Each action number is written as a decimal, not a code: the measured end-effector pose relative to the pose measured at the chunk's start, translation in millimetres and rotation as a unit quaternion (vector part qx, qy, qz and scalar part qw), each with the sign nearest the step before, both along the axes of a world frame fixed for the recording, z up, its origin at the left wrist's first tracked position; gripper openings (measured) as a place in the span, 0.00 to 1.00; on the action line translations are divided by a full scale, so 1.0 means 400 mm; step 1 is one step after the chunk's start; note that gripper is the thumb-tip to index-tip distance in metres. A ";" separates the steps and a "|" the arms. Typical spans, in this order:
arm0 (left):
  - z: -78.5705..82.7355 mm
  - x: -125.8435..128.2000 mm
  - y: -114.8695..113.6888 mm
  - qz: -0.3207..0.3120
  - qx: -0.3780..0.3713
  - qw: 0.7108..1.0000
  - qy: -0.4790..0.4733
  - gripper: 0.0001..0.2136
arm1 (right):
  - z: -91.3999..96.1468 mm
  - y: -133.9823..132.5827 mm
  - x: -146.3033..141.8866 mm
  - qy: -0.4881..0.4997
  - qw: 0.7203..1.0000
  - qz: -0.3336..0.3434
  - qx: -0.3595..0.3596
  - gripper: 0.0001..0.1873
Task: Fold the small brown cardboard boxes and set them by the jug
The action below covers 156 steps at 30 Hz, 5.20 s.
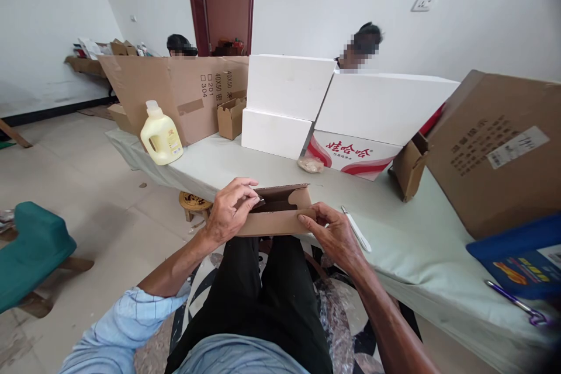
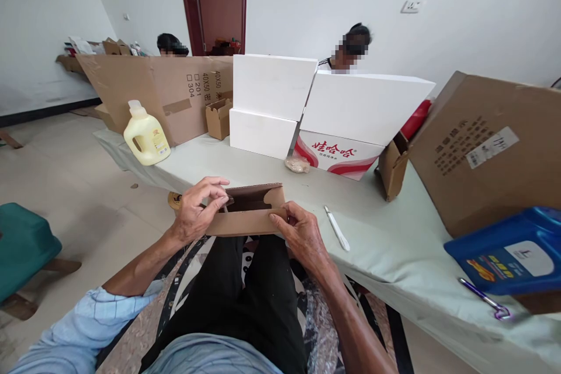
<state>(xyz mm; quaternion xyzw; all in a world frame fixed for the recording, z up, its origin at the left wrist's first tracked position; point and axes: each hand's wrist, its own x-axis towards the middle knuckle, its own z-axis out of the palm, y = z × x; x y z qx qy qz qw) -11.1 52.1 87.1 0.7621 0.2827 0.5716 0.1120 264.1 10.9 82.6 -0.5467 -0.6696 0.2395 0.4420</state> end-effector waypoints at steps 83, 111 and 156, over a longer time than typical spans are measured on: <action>-0.032 0.054 0.000 -0.130 -0.085 0.951 0.266 0.23 | -0.101 -0.112 -0.041 0.229 0.961 -0.154 -0.013 0.34; -0.020 0.095 0.048 -0.138 -0.306 0.934 0.120 0.07 | -0.095 -0.115 -0.041 0.217 0.963 -0.161 -0.015 0.34; -0.040 0.092 -0.021 -0.057 0.111 0.915 0.384 0.11 | -0.117 -0.112 -0.052 0.242 0.958 -0.154 -0.009 0.34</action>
